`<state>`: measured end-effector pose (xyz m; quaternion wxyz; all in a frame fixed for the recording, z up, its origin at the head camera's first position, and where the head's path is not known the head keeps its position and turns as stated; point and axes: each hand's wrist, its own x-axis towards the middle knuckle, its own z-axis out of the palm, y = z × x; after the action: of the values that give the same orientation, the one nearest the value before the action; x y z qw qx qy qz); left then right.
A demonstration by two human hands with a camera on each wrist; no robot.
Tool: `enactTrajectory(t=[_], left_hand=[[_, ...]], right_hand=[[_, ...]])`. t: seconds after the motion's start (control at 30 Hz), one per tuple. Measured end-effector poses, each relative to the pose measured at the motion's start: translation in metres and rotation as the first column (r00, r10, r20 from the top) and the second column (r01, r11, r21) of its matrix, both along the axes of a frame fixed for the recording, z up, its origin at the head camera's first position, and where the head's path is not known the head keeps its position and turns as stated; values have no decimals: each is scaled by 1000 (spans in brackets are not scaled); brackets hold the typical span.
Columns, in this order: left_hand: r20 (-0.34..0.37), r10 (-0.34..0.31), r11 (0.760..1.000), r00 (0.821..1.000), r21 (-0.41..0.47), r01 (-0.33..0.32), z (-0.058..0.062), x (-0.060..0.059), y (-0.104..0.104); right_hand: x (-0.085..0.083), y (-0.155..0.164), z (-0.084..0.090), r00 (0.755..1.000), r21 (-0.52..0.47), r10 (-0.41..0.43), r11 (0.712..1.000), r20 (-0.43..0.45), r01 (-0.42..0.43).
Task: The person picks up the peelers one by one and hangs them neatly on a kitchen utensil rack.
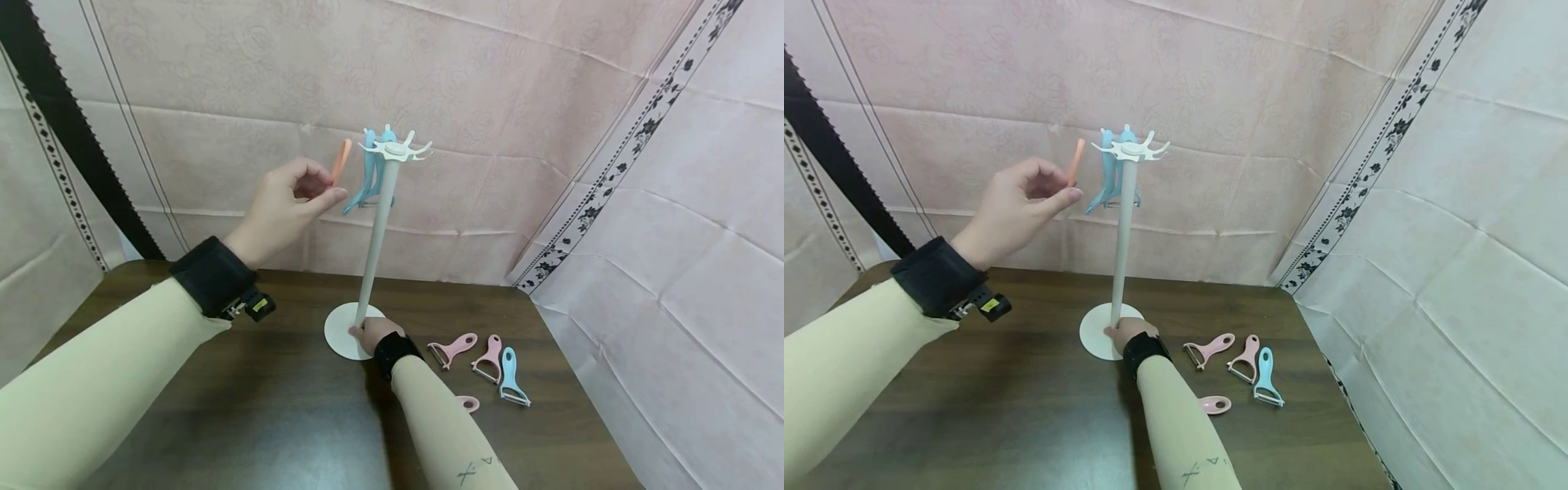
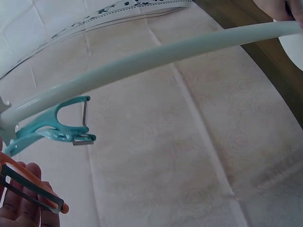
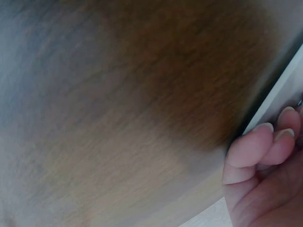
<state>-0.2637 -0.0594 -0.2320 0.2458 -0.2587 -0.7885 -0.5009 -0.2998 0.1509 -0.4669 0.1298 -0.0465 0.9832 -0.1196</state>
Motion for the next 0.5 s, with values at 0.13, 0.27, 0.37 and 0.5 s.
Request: enactTrajectory(t=[0.13,0.27,0.37,0.5], left_hand=[[-16,-4,1000,1000,9,4,5,0,5],[-22,-2,1000,1000,2,2,9,0,9],[-11,-12,1000,1000,-17,12,11,1,10],[14,-22,999,1000,-23,22,11,1,11]], right_hand=[[-3,1,-3,1000,15,7,1000,-7,-7],[-3,1,-1,1000,7,7,1000,-4,-7],[-1,0,3,1000,-1,4,1000,3,-4],[2,-1,7,1000,-11,1,1000,15,-1]])
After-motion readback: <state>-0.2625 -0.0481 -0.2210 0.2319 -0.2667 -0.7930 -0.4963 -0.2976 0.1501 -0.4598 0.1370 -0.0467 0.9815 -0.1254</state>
